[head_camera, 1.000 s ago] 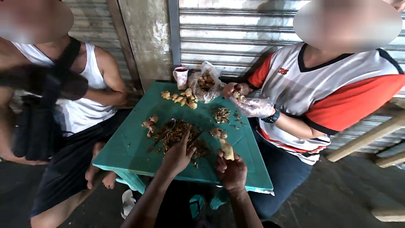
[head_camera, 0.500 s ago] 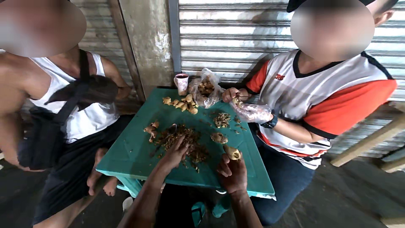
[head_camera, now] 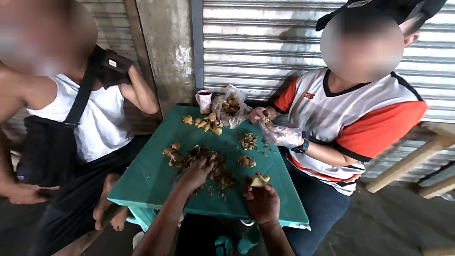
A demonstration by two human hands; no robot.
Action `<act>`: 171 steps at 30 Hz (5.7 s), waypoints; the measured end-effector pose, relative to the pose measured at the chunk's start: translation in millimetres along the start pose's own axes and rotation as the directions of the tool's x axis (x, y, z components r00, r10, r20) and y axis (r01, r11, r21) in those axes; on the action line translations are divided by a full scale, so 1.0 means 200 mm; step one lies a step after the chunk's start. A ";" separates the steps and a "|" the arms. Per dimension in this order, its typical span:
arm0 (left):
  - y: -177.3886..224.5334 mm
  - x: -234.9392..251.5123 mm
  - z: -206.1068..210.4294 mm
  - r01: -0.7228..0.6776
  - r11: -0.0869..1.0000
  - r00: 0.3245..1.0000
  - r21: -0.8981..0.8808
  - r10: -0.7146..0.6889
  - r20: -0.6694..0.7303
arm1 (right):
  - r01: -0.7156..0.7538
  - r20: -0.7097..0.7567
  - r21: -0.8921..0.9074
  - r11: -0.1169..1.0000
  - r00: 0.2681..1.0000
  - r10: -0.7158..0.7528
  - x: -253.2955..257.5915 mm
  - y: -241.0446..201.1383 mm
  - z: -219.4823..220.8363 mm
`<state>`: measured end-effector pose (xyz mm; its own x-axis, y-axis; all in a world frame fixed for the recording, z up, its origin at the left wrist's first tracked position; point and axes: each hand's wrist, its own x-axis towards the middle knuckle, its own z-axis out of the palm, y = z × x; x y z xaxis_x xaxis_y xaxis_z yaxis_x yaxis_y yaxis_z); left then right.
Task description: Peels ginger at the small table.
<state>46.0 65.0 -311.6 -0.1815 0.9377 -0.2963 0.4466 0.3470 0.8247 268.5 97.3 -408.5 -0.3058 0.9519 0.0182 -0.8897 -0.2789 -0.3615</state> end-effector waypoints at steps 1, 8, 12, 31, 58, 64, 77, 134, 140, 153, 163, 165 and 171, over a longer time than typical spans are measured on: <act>0.05 0.00 0.00 -0.052 0.983 0.998 0.176 0.055 -0.014 | 0.018 -0.006 -0.014 1.000 1.000 -0.019 0.00 0.00 0.01; 0.21 0.05 0.07 -0.259 0.749 0.954 0.610 0.298 0.039 | -0.043 0.022 -0.112 0.993 0.999 0.046 0.05 0.04 0.10; 0.24 0.07 0.08 -0.245 0.777 0.942 0.579 0.332 -0.047 | -0.022 0.071 -0.090 0.996 0.997 0.028 0.21 0.03 0.22; 0.16 0.03 0.23 -0.480 0.801 0.877 0.357 0.427 0.222 | 0.229 0.074 -0.076 0.971 0.972 -0.223 0.38 0.05 0.09; 0.17 -0.03 0.37 -0.370 0.884 0.925 0.285 0.377 0.031 | 0.270 0.035 -0.300 0.915 0.962 -0.272 0.31 0.07 0.12; 0.17 -0.05 0.33 -0.341 0.939 0.930 0.038 0.331 0.161 | 0.010 0.031 -0.046 0.999 0.999 -0.009 0.30 0.03 0.12; 0.21 -0.09 0.26 -0.238 0.946 0.927 0.218 0.155 0.341 | 0.072 0.119 -0.142 0.987 0.991 -0.055 0.29 0.03 0.13; 0.19 -0.10 0.28 -0.150 0.988 0.984 0.021 0.147 0.103 | 0.002 -0.057 -0.022 1.000 0.998 -0.003 0.30 0.01 0.15; 0.24 -0.15 0.31 -0.291 0.933 0.949 0.213 0.253 0.190 | 0.038 -0.025 -0.093 0.995 0.999 -0.041 0.30 0.02 0.13; 0.21 -0.12 0.31 -0.204 0.966 0.957 0.160 0.162 0.239 | 0.158 0.093 -0.109 0.981 0.985 -0.148 0.30 0.02 0.10; 0.22 -0.08 0.32 -0.225 0.922 0.974 0.315 0.207 0.089 | 0.324 0.129 -0.320 0.890 0.946 -0.297 0.30 0.05 0.13; 0.22 -0.07 0.33 -0.233 0.929 0.971 0.286 0.236 0.025 | 0.344 0.121 -0.354 0.870 0.939 -0.322 0.30 0.06 0.13; 0.21 -0.03 0.38 -0.279 0.943 0.956 0.181 0.291 -0.043 | 0.285 -0.008 -0.333 0.899 0.952 -0.306 0.30 0.06 0.12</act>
<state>133.5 75.7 -311.7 -0.0809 0.9965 -0.0227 0.6301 0.0688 0.7734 231.2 148.2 -389.5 -0.0165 0.9926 0.1200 -0.7738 0.0633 -0.6303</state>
